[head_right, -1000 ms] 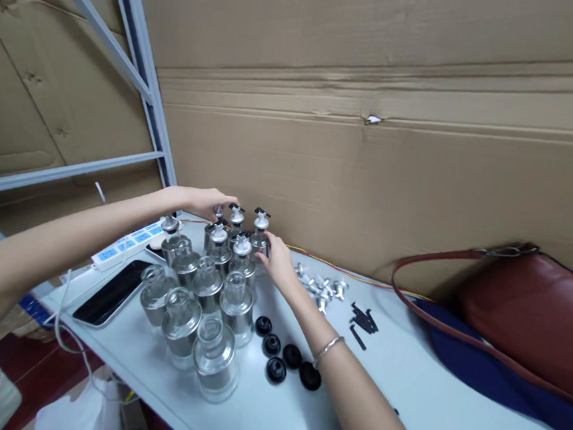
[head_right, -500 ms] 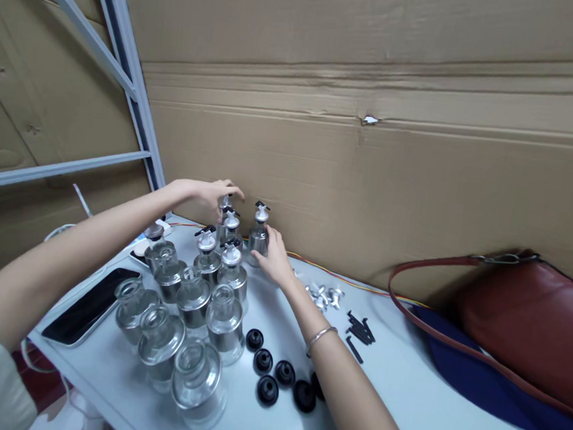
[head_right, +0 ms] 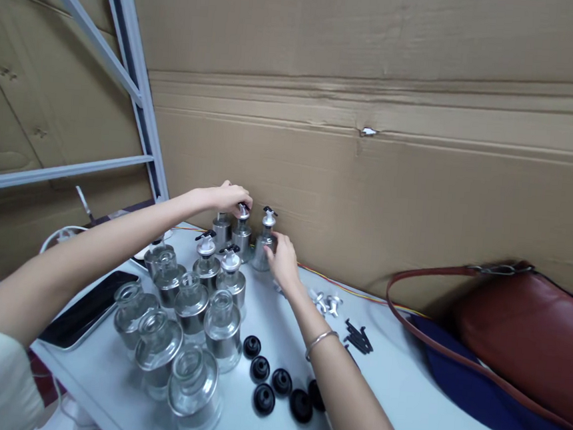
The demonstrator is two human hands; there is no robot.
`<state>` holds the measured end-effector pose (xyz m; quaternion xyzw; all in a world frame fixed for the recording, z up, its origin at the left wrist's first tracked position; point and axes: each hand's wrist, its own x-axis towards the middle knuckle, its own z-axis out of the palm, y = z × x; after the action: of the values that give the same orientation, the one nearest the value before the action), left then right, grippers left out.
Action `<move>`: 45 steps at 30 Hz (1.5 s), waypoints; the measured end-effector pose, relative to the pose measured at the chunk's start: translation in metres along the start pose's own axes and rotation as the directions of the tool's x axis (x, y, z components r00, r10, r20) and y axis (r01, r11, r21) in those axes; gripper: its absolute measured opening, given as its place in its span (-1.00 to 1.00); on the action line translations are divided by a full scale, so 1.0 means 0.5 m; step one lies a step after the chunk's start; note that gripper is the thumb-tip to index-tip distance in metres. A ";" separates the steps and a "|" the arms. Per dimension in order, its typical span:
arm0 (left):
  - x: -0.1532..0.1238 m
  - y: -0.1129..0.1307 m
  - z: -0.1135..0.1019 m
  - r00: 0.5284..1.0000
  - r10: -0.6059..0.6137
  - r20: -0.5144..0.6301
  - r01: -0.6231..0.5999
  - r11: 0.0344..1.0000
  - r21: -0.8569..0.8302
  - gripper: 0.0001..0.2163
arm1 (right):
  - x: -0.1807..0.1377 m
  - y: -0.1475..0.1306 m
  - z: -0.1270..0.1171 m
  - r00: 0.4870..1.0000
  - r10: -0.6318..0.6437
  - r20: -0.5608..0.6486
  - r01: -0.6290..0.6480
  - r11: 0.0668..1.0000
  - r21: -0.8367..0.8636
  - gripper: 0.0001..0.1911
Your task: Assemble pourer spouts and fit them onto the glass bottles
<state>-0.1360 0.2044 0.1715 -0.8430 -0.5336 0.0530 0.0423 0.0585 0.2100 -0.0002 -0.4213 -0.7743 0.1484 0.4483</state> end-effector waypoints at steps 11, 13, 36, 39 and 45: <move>-0.152 -0.097 -0.078 0.963 -0.181 0.198 0.196 0.979 -0.060 -0.30 | -0.048 -0.146 -0.099 0.956 -0.076 0.283 0.006 0.971 0.241 -0.69; -0.204 -0.111 -0.088 0.912 -0.202 0.358 0.249 0.964 -0.090 -0.26 | -0.063 -0.177 -0.118 0.905 -0.137 0.402 0.020 0.960 0.281 -0.72; -0.124 -0.072 0.035 0.998 -0.053 0.034 0.051 0.996 0.069 -0.64 | -0.023 -0.074 -0.047 0.984 -0.094 0.154 0.084 0.994 0.074 -0.74; -0.147 -0.056 0.021 0.998 -0.050 -0.035 0.052 0.996 0.066 -0.60 | -0.033 -0.084 -0.049 0.991 -0.081 0.107 0.074 0.995 0.067 -0.71; -0.210 0.013 -0.029 0.989 0.101 0.106 -0.094 0.994 -0.061 -0.63 | -0.083 -0.145 -0.127 0.966 -0.095 0.242 0.079 0.994 0.072 -0.79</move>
<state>-0.1731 0.1065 0.1897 -0.8648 -0.4946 0.0860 -0.0133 0.0831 0.1241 0.0554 -0.3513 -0.8364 0.2035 0.3683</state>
